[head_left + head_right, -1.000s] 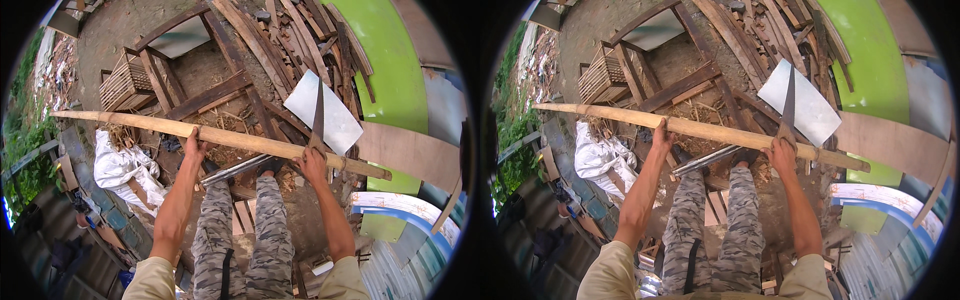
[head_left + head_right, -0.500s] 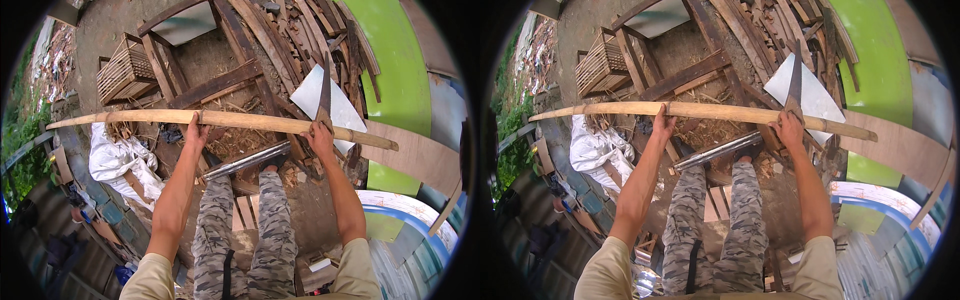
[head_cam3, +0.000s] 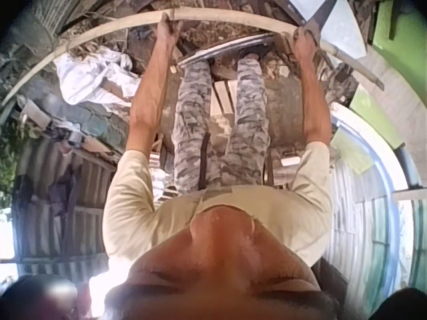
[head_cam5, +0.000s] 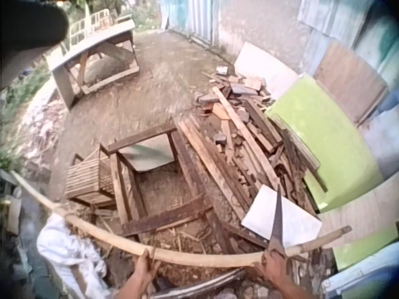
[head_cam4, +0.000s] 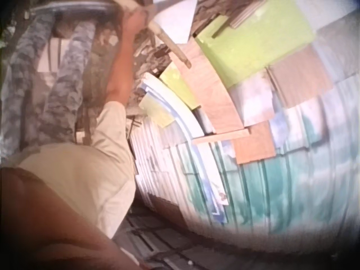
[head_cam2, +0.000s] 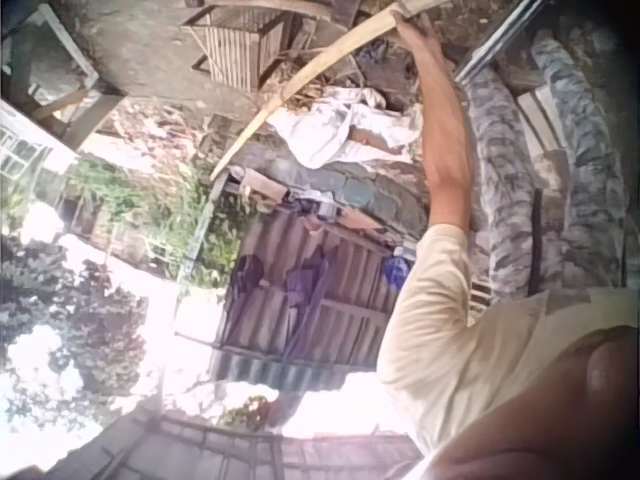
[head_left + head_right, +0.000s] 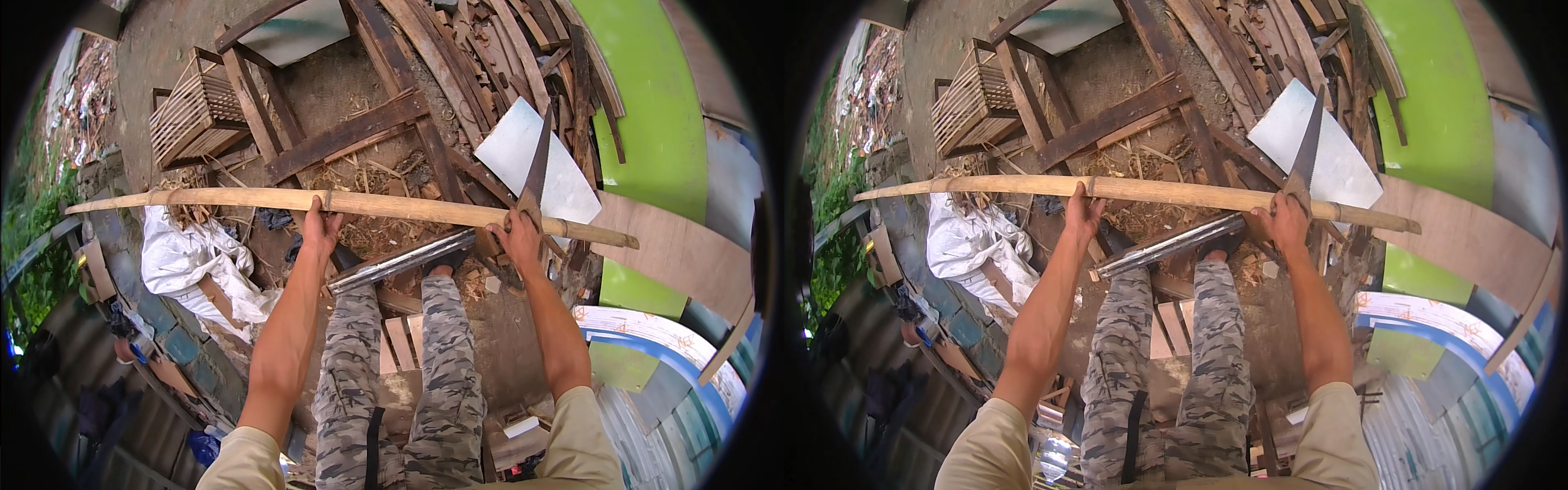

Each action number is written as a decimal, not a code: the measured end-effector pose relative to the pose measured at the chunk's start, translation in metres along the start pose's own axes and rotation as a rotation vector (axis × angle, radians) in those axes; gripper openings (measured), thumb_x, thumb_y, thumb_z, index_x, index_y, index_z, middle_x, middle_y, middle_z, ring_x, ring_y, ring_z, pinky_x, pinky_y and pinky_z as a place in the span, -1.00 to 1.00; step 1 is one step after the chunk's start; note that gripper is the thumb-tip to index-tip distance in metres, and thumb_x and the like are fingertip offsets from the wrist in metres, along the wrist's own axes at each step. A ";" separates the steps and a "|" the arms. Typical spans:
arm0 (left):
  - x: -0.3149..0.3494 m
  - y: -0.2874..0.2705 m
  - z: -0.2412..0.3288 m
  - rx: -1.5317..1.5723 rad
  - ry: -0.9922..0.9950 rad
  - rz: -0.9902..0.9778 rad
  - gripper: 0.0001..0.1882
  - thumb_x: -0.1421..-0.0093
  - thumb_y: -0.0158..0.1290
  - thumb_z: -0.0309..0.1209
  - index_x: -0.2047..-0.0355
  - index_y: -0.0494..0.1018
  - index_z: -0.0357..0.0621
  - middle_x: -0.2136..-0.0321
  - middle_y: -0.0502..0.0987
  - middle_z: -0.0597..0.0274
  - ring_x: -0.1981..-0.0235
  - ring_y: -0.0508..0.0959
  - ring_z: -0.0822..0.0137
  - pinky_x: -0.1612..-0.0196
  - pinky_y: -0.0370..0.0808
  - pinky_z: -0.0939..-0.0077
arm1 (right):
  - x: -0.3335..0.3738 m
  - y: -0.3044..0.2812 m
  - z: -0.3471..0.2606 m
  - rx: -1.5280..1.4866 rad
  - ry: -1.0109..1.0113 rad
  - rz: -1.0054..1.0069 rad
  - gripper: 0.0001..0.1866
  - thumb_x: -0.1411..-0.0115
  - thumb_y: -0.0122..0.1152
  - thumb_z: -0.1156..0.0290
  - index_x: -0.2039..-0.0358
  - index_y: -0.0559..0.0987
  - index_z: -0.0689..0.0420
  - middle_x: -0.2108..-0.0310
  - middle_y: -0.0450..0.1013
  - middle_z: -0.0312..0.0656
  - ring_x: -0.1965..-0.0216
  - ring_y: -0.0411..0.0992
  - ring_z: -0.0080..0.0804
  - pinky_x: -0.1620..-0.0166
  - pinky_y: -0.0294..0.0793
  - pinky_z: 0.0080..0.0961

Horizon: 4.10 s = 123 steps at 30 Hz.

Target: The person sits on the ground and uses a hand saw to cut a long bamboo pole. They position the pole on a wooden frame, measure it against a metal bar, and then proceed to saw through the bamboo.

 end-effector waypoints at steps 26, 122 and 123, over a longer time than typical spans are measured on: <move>-0.004 0.125 -0.015 -2.372 -0.018 -0.946 0.05 0.34 0.29 0.51 0.07 0.63 -0.14 0.38 0.63 0.05 0.20 0.64 0.05 0.18 0.53 0.10 | 0.010 0.005 0.006 -0.214 0.100 0.171 -0.41 0.10 0.61 0.17 0.13 0.58 0.23 0.42 0.38 -0.16 0.38 0.37 -0.21 0.28 0.39 -0.30; 0.047 0.121 -0.065 -2.174 1.439 -0.452 -0.20 -0.17 -0.12 0.32 0.06 0.55 -0.20 0.37 0.65 -0.16 0.33 0.67 -0.01 0.23 0.58 0.06 | 0.263 0.198 -0.179 -0.965 -0.070 0.705 -0.43 -0.28 0.21 0.39 -0.22 0.40 0.44 0.23 0.62 0.13 0.28 0.66 -0.20 0.25 0.61 -0.41; 0.046 0.121 -0.065 -2.168 1.440 -0.452 -0.21 -0.17 -0.11 0.32 0.07 0.56 -0.21 0.38 0.65 -0.16 0.34 0.67 -0.01 0.24 0.58 0.06 | 0.263 0.195 -0.181 -0.931 -0.085 0.724 -0.44 -0.27 0.22 0.39 -0.22 0.40 0.44 0.20 0.61 0.15 0.26 0.66 -0.17 0.24 0.61 -0.40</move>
Point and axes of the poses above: each hand's wrist, its own x-axis away from the middle knuckle, its own y-axis out of the palm, z = x × y, the point moved 7 cm from there along -x, towards the middle knuckle
